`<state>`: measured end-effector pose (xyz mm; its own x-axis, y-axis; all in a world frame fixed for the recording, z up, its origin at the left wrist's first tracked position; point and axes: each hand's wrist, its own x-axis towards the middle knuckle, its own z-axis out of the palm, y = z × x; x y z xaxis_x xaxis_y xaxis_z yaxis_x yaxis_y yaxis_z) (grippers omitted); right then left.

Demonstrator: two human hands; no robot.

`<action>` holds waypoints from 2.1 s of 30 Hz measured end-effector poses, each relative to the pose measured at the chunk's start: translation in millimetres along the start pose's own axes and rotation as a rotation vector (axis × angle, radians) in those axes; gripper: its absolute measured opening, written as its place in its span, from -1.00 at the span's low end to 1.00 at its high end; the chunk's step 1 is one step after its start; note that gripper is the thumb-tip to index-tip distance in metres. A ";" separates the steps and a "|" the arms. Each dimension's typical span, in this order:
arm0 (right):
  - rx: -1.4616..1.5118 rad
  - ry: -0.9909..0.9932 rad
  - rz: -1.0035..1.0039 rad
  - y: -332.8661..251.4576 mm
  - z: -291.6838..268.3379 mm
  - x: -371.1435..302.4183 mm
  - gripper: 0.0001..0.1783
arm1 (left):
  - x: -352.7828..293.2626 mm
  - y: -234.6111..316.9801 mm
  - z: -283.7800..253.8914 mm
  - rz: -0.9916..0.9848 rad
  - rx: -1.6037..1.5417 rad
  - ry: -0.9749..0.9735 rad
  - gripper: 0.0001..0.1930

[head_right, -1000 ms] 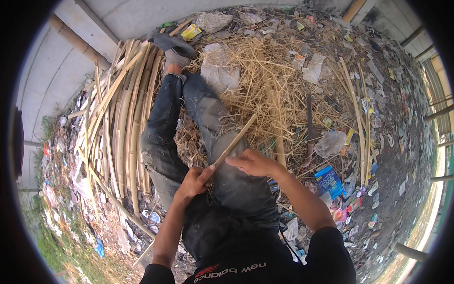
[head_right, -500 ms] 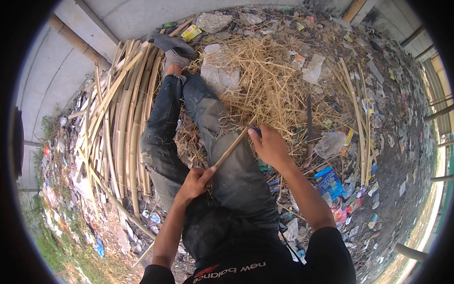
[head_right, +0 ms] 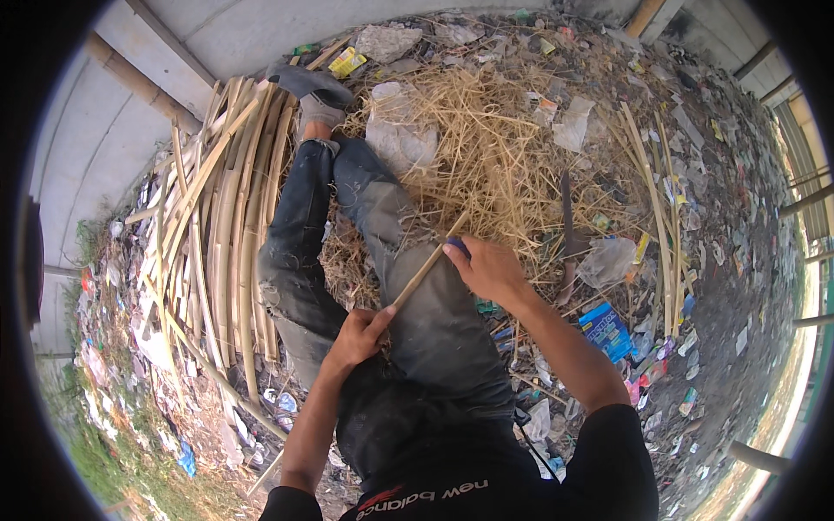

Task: The person sits on the ground and uses a blue utility knife to shave a long bamboo strip. They hold the strip with their left hand and scrape the surface with the knife in their right hand, creating thin shavings that fall onto their lap and the surrounding debris.

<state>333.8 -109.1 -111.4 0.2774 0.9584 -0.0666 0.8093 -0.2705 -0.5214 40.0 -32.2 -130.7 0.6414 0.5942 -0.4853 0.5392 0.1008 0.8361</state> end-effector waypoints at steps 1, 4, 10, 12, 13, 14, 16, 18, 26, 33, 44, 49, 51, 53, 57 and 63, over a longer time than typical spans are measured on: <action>0.009 -0.051 0.098 7.0 -6.5 8.1 -0.41 | -0.3 2.1 1.0 0.028 0.015 0.010 -0.28; -0.019 -0.043 0.035 -4.8 8.0 -2.1 -0.43 | -0.1 11.9 0.1 0.020 0.059 0.023 -0.28; 0.019 0.015 0.111 18.7 -0.7 13.9 -0.42 | -5.9 14.9 3.2 0.050 0.059 0.055 -0.27; -0.004 0.022 0.064 14.0 4.9 8.6 -0.41 | -2.2 9.8 0.2 0.002 0.055 0.014 -0.27; -0.026 -0.020 0.005 -8.5 8.8 -5.5 -0.39 | -1.0 7.2 -1.3 -0.025 0.053 -0.007 -0.27; -0.050 -0.048 -0.015 -8.3 10.6 -8.5 -0.39 | -1.0 6.6 -0.6 -0.022 0.049 -0.003 -0.27; -0.093 -0.105 -0.054 -7.7 15.5 -10.8 -0.38 | -4.1 5.6 -1.1 -0.017 0.047 0.005 -0.27; 0.064 0.018 0.129 24.1 -5.6 14.7 -0.40 | -4.2 3.5 -1.0 0.025 0.036 0.005 -0.27; -0.018 -0.026 0.000 -18.5 4.2 -22.8 -0.45 | -7.3 16.8 4.8 0.049 0.087 0.049 -0.36; 0.093 0.056 0.115 15.8 1.1 4.8 -0.43 | -8.0 8.3 13.6 0.134 0.138 0.144 -0.41; 0.161 0.156 0.152 39.6 -19.1 21.3 -0.45 | -12.4 20.6 7.7 0.092 0.149 0.095 -0.48; -0.015 -0.023 -0.151 -13.0 25.8 -30.8 -0.46 | -11.8 15.3 9.5 0.143 0.140 0.107 -0.45; 0.028 0.059 -0.086 0.3 25.1 -20.6 -0.47 | -13.4 14.9 7.1 0.117 0.141 0.095 -0.45; 0.100 0.091 0.074 27.0 14.5 1.1 -0.47 | -12.6 16.8 7.0 0.096 0.137 0.088 -0.42; -0.023 -0.006 -0.059 1.6 9.4 -5.4 -0.46 | -4.4 17.2 0.5 -0.036 0.050 0.005 -0.32; 0.135 0.061 0.003 11.4 2.2 12.6 -0.44 | -0.6 3.4 -3.2 -0.106 -0.044 -0.021 -0.24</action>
<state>345.3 -99.9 -120.1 0.3143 0.9491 -0.0186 0.7328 -0.2550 -0.6308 39.7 -29.6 -126.8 0.5936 0.5616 -0.5764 0.5802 0.1977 0.7901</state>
